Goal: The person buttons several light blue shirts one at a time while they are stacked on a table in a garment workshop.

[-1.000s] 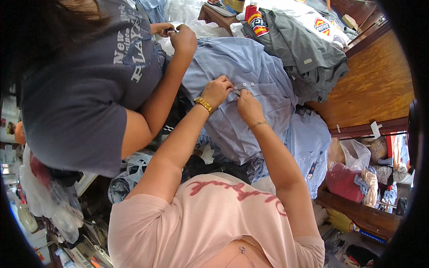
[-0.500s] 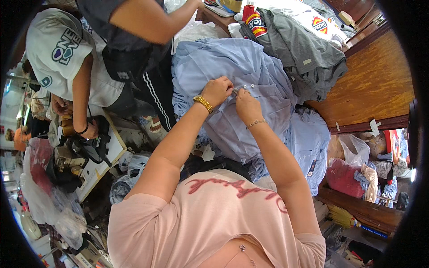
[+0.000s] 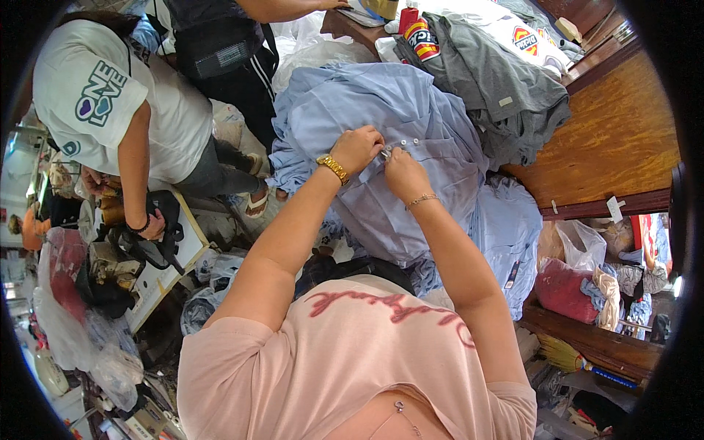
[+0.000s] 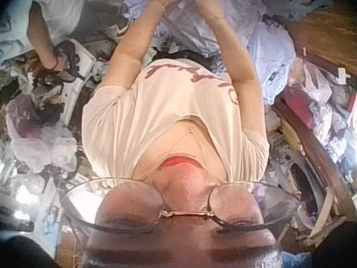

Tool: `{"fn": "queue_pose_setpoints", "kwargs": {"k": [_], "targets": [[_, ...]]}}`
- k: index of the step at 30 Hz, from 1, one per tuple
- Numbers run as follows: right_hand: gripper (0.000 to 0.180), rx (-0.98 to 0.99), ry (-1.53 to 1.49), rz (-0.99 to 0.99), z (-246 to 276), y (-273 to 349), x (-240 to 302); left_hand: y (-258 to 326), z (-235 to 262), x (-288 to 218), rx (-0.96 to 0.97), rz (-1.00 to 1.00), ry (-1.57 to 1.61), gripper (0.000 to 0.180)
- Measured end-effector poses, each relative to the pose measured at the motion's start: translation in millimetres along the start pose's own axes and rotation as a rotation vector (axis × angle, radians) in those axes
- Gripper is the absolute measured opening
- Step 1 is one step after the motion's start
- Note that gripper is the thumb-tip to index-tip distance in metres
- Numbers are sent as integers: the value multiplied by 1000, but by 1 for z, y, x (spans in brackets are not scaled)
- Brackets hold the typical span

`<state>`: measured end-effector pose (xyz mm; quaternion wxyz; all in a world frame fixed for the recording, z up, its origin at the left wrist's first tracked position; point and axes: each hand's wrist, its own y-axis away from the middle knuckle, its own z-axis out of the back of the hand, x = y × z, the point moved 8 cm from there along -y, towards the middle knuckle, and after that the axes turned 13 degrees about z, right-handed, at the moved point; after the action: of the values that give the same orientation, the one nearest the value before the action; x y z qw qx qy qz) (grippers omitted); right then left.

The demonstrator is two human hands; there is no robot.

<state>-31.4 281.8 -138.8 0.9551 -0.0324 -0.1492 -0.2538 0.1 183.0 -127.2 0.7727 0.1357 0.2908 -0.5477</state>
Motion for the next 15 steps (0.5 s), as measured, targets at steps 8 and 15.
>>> {"fn": "queue_pose_setpoints", "kwargs": {"k": [8, 15], "targets": [[17, 15, -79, -19, -1, -6, -2, 3, 5, -3, -38, -35, 39, 16], [29, -476, -338, -33, 15, 60, -36, 45, 62, 55, -299, 588, 704, 17]]}}
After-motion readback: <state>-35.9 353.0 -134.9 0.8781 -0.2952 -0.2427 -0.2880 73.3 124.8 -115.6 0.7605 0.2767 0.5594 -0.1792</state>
